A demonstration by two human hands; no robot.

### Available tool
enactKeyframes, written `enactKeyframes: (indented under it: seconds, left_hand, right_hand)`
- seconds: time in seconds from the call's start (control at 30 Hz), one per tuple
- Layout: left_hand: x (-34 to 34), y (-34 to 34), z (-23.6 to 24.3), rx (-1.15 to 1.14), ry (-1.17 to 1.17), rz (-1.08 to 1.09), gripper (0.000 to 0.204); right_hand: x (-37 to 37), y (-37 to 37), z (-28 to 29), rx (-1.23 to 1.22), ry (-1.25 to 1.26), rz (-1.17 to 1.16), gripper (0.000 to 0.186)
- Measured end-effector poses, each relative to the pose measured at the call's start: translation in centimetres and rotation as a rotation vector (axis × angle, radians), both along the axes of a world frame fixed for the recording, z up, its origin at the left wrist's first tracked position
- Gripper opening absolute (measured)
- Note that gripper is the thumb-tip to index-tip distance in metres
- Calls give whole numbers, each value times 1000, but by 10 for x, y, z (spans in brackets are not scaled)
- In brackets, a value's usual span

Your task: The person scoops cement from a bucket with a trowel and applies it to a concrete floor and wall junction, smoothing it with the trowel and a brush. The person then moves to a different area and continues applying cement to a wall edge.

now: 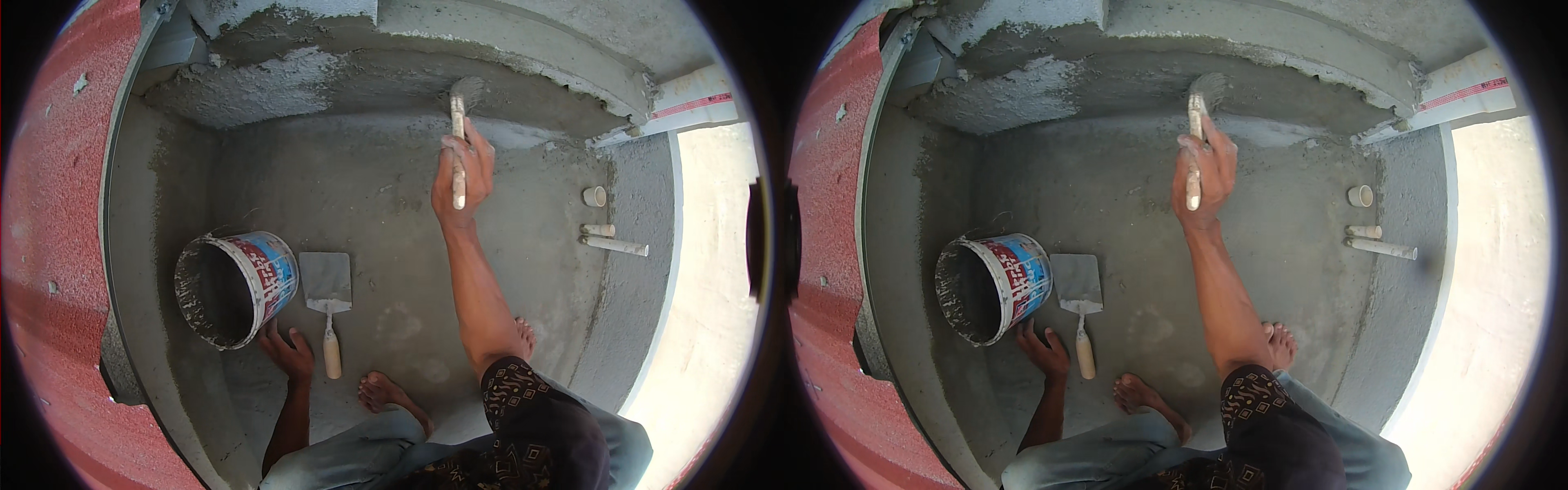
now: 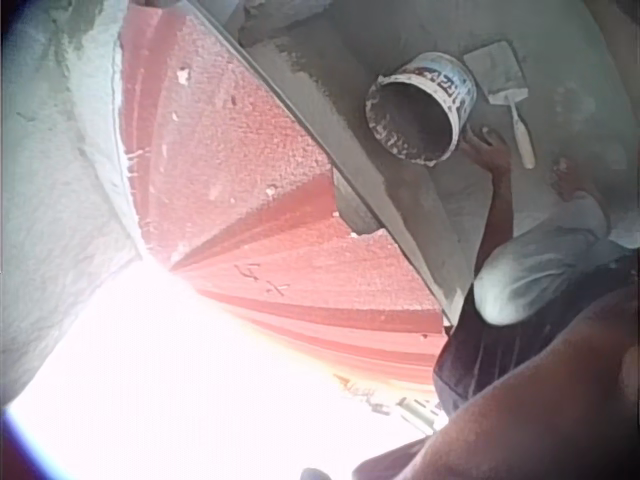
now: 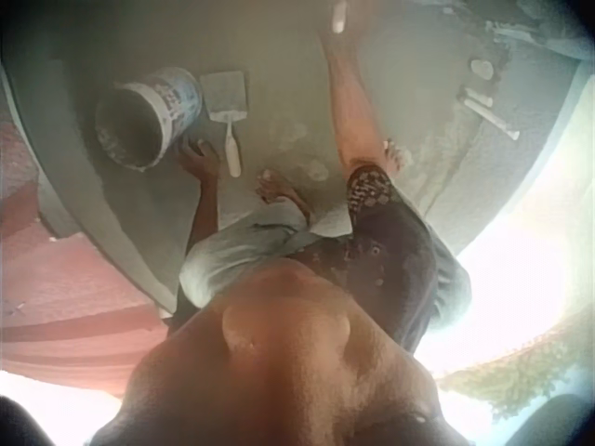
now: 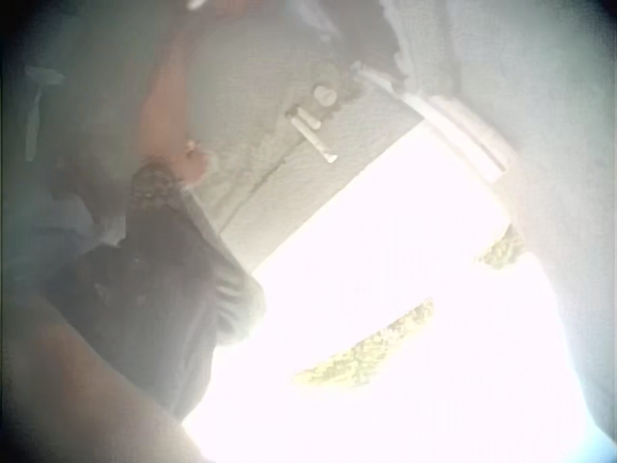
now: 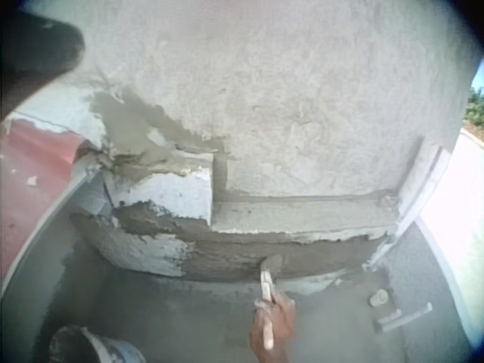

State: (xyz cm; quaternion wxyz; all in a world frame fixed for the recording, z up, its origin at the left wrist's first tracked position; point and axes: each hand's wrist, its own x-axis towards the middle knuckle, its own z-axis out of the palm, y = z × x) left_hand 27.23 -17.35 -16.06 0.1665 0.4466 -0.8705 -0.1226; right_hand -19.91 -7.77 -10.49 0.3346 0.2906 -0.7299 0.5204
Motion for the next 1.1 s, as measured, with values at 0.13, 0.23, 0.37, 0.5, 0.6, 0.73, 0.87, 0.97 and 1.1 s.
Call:
enactKeyframes:
  seconds: [0.13, 0.23, 0.37, 0.5, 0.6, 0.73, 0.87, 0.97, 1.1]
  left_hand:
    - [2, -2, -2, -21, -11, -18, 52]
    - [5, 2, -3, -28, -16, -27, 52]
    - [5, 1, -4, -31, -1, -33, 52]
    - [3, 1, -1, 2, -5, 2, 51]
    - [3, 1, 1, 7, 9, -15, 50]
    - [3, 0, -1, 15, 2, 8, 50]
    - [5, -1, 0, -4, -1, 5, 50]
    - [1, -2, 0, -26, 10, -16, 49]
    - [0, 2, -1, -35, -13, -9, 50]
  right_hand:
    - [24, -76, 0, 28, 35, 206, 26]
    - [40, -103, 12, 101, 19, 439, 28]
    - [32, -102, 12, 143, 51, 485, 28]
    - [-11, -39, 15, 187, 108, 325, 26]
    - [-32, 2, 13, 213, 122, 242, 24]
    - [-48, 43, 15, 289, 131, 173, 21]
    - [-34, 59, 16, 284, 98, -5, 21]
    - [-20, 53, 12, 214, 87, -67, 21]
    - [3, -21, 8, 166, 67, 178, 23]
